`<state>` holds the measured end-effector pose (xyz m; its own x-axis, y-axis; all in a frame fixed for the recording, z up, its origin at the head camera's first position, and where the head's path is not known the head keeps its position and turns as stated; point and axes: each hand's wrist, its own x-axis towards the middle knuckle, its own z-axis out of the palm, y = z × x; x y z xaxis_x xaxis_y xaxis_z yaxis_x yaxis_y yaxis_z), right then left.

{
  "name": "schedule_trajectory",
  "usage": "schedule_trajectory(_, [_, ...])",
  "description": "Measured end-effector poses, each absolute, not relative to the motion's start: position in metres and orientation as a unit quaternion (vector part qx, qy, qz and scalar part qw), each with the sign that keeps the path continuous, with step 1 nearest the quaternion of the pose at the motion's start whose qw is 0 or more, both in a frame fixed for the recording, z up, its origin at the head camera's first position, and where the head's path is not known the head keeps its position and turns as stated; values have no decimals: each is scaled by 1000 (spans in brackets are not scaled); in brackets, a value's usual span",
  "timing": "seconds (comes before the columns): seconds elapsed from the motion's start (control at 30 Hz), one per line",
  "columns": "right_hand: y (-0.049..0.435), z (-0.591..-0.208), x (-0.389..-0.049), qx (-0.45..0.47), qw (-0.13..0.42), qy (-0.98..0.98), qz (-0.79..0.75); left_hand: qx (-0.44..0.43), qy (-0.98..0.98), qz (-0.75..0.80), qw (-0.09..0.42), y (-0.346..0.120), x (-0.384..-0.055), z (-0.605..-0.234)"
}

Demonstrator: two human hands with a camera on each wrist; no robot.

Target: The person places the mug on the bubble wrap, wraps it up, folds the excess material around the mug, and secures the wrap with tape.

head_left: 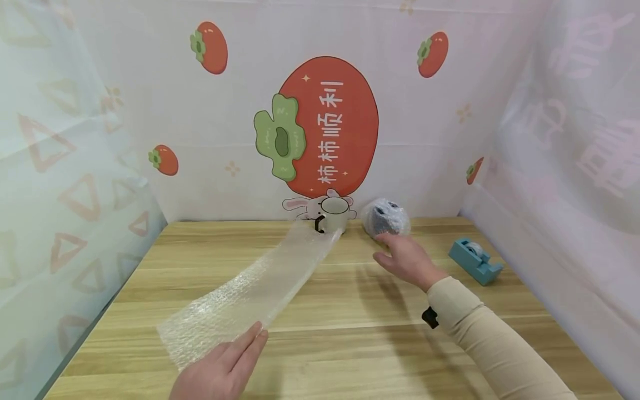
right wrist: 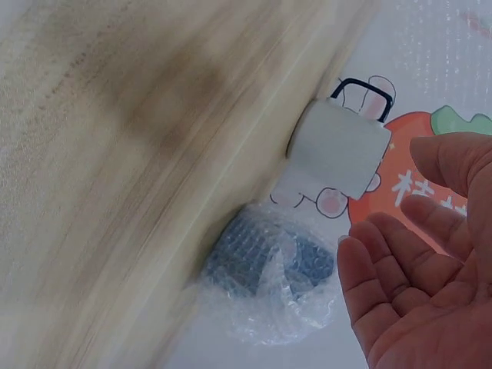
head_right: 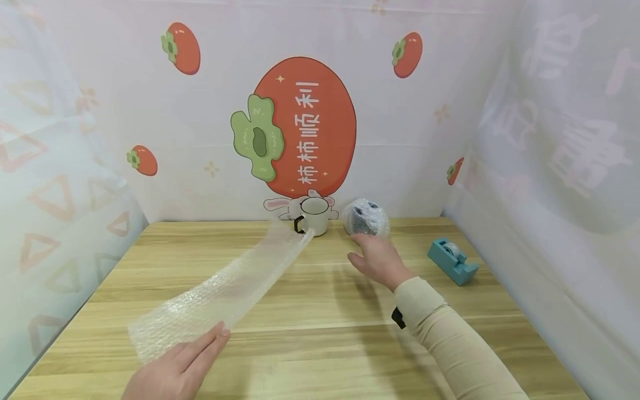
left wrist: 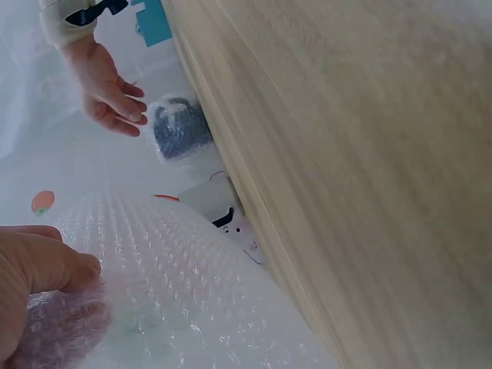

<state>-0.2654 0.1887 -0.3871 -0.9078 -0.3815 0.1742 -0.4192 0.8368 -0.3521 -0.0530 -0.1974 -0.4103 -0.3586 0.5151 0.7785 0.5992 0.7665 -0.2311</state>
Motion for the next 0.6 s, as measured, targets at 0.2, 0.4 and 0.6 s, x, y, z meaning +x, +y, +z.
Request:
schedule_trajectory(0.2, [190, -385, -262, 202, 32, -957, 207, -353, -801, -68, 478, -191, -54, -415])
schedule_trajectory(0.4, [190, -385, -259, 210, 24, -949, 232, -373, -801, -72, 464, -186, -50, -416])
schedule_trajectory(0.6, [188, -384, -257, 172, -78, -911, 367, -401, -797, -60, 448, -183, -50, -416])
